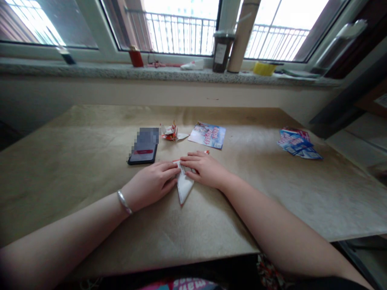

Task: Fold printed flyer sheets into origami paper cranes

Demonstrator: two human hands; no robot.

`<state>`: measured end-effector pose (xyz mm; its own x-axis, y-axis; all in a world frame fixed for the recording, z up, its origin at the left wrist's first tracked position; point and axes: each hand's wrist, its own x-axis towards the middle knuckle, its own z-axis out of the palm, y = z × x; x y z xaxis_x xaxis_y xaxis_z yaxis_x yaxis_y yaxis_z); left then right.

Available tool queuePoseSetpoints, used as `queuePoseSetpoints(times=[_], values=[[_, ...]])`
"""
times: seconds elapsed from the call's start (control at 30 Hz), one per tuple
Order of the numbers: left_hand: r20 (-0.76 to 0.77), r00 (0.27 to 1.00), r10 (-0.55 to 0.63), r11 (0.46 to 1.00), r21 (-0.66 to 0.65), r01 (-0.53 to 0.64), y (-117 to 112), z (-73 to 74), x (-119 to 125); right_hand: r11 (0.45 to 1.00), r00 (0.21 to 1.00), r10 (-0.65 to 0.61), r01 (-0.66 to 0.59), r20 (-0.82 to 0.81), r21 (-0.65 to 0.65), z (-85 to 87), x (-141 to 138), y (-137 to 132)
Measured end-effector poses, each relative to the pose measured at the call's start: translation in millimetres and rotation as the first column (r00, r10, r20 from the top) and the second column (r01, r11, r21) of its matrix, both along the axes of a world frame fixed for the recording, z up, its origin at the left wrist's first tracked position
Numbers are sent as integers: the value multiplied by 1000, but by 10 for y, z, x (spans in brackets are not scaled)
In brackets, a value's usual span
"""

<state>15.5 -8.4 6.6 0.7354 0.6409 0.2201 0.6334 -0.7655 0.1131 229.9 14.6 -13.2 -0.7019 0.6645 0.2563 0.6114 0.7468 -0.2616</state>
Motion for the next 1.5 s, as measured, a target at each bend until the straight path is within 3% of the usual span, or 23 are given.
queuePoseSetpoints(times=[0.23,0.63,0.97,1.17,1.5], values=[[-60,997,53,999,5,-53,-64,19,54,997,994,-78,78,-82,-7,15,-7,-12],[-87,992,92,995,-21,-94,-80,37,59,980,979,-200,200,28,5,135,16,-90],[-8,1000,23,999,28,-22,-19,-26,45,983,984,-168,164,-53,-79,84,100,-46],[-25,999,-26,997,75,27,-1,-38,35,987,987,-160,160,-14,-29,118,101,-61],[-8,1000,-15,1000,11,15,-8,-19,48,981,981,-189,190,41,-29,148,117,-77]])
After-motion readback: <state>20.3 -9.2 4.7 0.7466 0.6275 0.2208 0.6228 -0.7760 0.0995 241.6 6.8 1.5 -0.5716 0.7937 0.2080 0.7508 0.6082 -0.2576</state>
